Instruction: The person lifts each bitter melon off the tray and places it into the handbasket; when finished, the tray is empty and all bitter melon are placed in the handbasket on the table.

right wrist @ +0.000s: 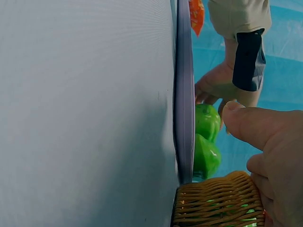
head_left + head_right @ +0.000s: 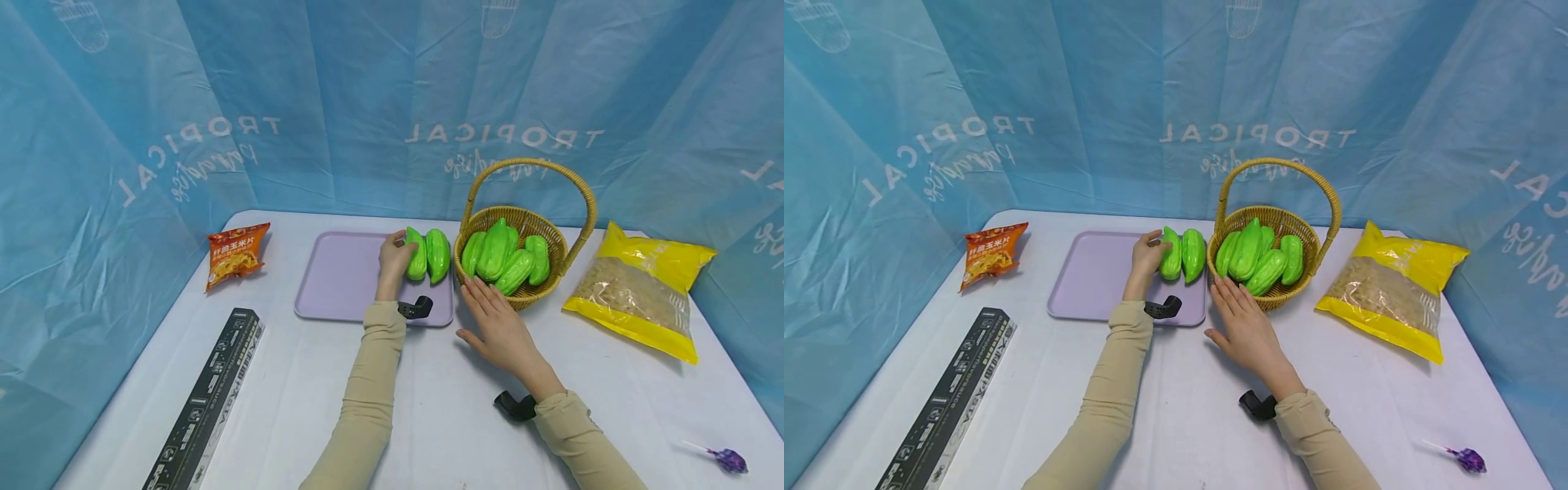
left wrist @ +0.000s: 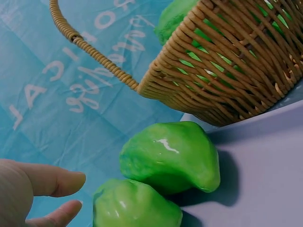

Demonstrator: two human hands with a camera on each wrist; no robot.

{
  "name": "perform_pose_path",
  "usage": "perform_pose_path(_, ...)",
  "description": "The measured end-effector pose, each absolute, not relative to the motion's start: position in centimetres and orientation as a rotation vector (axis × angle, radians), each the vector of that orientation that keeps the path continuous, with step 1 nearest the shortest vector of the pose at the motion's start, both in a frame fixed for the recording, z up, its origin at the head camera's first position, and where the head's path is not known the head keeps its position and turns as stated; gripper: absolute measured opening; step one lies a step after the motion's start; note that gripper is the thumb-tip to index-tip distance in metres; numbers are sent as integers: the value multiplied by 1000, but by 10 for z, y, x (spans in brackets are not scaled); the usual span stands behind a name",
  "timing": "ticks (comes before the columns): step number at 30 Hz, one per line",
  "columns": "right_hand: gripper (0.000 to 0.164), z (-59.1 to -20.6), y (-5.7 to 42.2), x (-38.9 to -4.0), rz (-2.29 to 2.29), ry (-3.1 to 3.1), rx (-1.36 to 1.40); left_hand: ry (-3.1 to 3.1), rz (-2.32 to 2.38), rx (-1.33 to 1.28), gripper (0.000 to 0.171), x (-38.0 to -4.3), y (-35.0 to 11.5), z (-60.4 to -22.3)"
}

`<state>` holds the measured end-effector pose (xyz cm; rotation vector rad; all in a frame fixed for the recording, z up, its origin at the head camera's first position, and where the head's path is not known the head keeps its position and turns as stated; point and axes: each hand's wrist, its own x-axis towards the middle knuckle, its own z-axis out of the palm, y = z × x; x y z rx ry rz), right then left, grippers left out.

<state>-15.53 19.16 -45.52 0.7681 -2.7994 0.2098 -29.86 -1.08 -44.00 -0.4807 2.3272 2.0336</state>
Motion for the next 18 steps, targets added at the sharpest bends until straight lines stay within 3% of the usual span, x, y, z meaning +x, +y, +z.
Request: perform_pose_path(18,80,-455,192,-155,212,-2795,773,2364,1957,-450,52,-299,-11,-447)
